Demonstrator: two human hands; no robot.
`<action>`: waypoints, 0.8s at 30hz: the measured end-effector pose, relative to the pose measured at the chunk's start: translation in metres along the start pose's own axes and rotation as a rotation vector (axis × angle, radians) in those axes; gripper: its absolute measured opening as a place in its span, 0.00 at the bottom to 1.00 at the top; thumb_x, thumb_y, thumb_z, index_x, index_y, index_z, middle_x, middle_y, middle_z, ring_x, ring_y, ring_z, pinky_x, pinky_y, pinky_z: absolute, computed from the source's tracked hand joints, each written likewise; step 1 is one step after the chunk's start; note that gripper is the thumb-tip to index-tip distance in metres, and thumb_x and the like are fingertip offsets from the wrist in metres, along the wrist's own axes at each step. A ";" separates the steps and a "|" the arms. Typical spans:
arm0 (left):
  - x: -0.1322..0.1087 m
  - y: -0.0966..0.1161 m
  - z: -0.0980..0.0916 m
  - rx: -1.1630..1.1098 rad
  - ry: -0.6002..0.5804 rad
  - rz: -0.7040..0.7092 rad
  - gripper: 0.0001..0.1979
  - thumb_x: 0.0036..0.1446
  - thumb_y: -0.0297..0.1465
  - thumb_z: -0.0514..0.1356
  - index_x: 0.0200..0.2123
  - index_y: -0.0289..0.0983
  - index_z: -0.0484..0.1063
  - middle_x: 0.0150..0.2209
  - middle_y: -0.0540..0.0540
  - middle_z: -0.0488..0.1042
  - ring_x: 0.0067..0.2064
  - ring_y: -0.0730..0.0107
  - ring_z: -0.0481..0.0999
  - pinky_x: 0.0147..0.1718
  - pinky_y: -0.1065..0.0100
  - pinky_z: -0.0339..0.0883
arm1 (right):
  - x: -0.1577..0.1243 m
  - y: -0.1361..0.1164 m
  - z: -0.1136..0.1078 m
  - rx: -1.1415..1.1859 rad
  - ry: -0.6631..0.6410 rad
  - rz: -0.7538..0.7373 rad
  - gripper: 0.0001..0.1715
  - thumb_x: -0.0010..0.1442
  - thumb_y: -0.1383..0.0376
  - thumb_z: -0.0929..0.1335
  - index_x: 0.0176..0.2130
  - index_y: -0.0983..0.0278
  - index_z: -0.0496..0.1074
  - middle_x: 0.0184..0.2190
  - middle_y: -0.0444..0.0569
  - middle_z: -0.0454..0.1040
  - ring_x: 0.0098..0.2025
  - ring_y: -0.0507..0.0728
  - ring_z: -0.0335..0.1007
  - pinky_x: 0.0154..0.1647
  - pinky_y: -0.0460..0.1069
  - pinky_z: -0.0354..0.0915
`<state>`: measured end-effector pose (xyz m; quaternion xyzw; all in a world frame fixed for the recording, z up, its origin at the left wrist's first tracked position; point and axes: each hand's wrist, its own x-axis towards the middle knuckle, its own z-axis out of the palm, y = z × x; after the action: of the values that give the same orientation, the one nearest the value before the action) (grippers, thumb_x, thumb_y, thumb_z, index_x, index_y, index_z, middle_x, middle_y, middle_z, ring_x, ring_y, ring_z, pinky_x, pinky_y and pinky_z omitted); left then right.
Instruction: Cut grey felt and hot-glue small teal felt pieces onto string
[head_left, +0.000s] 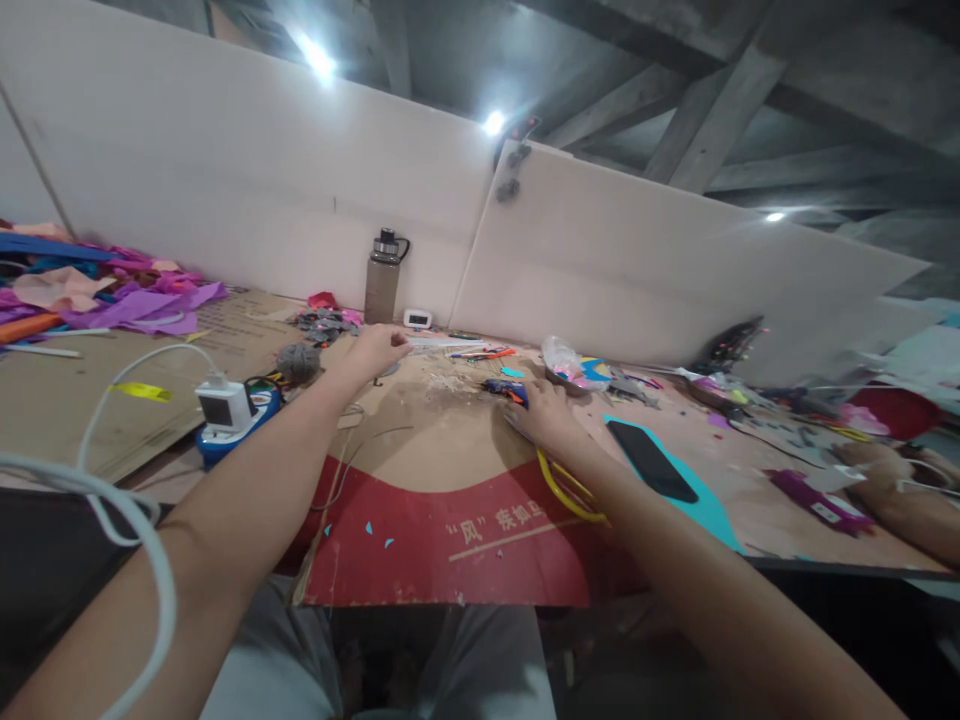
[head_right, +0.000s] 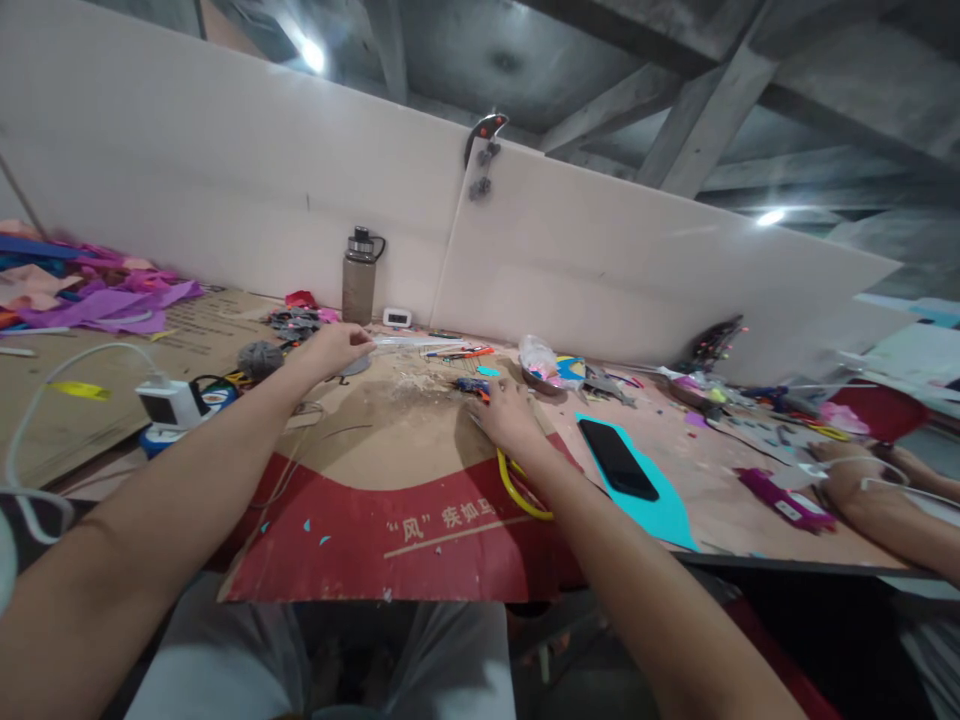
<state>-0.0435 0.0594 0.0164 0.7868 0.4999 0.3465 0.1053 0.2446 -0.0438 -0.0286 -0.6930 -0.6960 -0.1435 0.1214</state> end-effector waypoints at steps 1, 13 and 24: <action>-0.001 0.001 -0.001 0.022 -0.013 -0.003 0.08 0.51 0.31 0.60 0.31 0.35 0.78 0.34 0.41 0.78 0.35 0.62 0.74 0.37 0.65 0.63 | -0.003 0.010 -0.001 -0.046 -0.031 0.053 0.26 0.62 0.58 0.60 0.54 0.71 0.66 0.51 0.66 0.68 0.54 0.68 0.63 0.52 0.59 0.57; -0.001 -0.002 0.006 0.185 -0.121 0.051 0.11 0.53 0.31 0.57 0.33 0.34 0.78 0.35 0.42 0.79 0.36 0.65 0.74 0.36 0.67 0.64 | -0.021 0.026 -0.016 0.072 -0.186 0.081 0.21 0.58 0.64 0.61 0.48 0.65 0.73 0.38 0.56 0.77 0.36 0.59 0.71 0.33 0.49 0.58; -0.001 -0.004 0.006 0.198 -0.111 0.050 0.12 0.53 0.32 0.57 0.33 0.33 0.78 0.35 0.41 0.79 0.36 0.64 0.75 0.36 0.68 0.64 | -0.019 0.011 -0.020 -0.058 -0.197 0.155 0.18 0.60 0.60 0.61 0.37 0.67 0.77 0.36 0.60 0.77 0.38 0.62 0.72 0.37 0.51 0.59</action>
<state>-0.0426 0.0618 0.0097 0.8234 0.5054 0.2538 0.0460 0.2548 -0.0694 -0.0165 -0.7589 -0.6442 -0.0851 0.0429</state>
